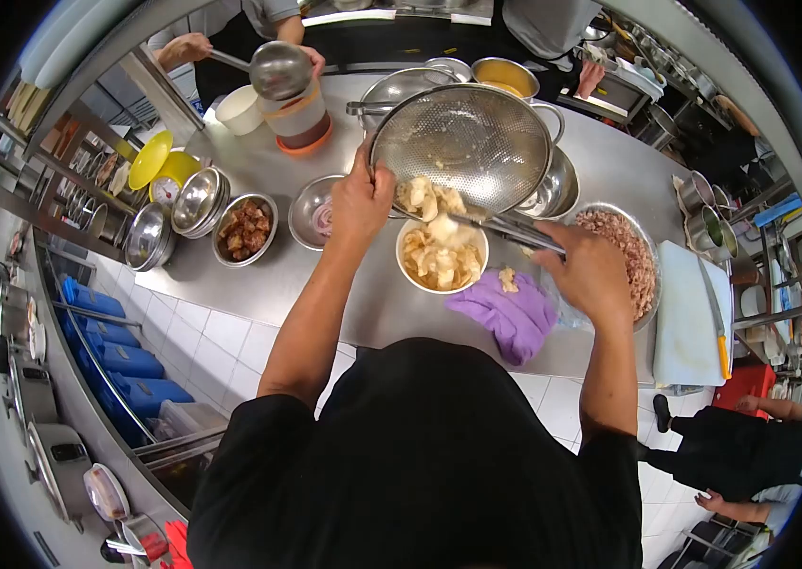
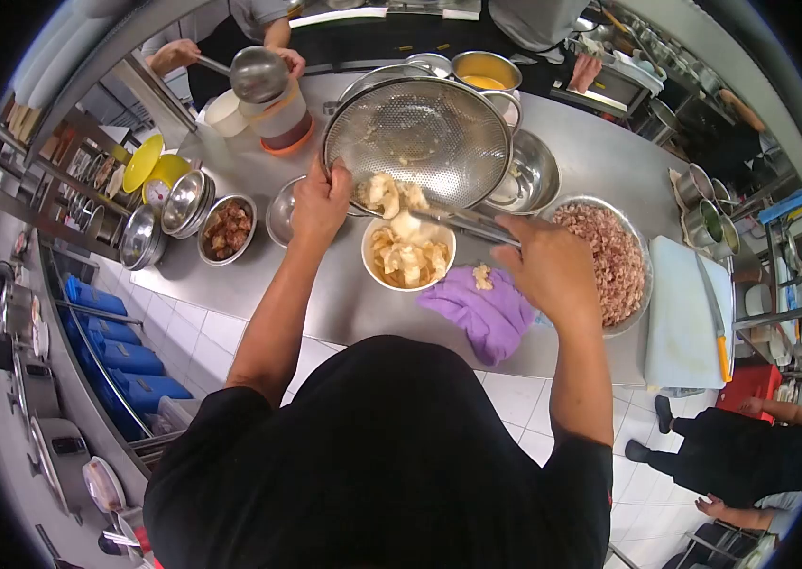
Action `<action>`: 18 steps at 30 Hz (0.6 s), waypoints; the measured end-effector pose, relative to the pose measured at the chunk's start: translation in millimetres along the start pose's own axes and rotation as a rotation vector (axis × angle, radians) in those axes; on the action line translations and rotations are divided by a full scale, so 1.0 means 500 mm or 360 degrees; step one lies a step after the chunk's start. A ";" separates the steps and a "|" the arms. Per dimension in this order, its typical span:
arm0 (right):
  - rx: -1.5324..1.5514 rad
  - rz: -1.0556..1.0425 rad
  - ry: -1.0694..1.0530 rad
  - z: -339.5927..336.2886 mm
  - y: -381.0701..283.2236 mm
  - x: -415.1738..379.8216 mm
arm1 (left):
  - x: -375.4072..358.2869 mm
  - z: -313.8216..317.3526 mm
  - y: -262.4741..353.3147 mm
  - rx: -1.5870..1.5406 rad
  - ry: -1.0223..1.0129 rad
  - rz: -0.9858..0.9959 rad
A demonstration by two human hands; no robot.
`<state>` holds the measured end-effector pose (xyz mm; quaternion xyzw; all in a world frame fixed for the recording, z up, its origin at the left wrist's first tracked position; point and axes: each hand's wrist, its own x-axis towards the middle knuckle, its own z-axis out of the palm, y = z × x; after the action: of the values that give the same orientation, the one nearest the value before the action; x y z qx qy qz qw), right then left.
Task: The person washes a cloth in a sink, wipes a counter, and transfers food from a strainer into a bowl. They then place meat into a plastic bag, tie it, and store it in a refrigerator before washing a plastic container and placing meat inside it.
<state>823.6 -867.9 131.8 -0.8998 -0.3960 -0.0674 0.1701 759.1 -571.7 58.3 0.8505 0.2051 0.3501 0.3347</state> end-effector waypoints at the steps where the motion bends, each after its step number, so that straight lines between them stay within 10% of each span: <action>1: 0.0012 -0.0044 -0.0027 0.003 -0.001 -0.011 | 0.000 -0.001 -0.001 0.0003 -0.0003 -0.0032; 18: 0.0128 -0.0146 0.0026 0.048 -0.017 0.023 | -0.004 -0.002 -0.017 -0.0048 0.0026 0.0005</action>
<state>824.8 -846.2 114.3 -0.8725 -0.4379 -0.0666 0.2060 756.1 -566.8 52.0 0.8429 0.2012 0.3605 0.3453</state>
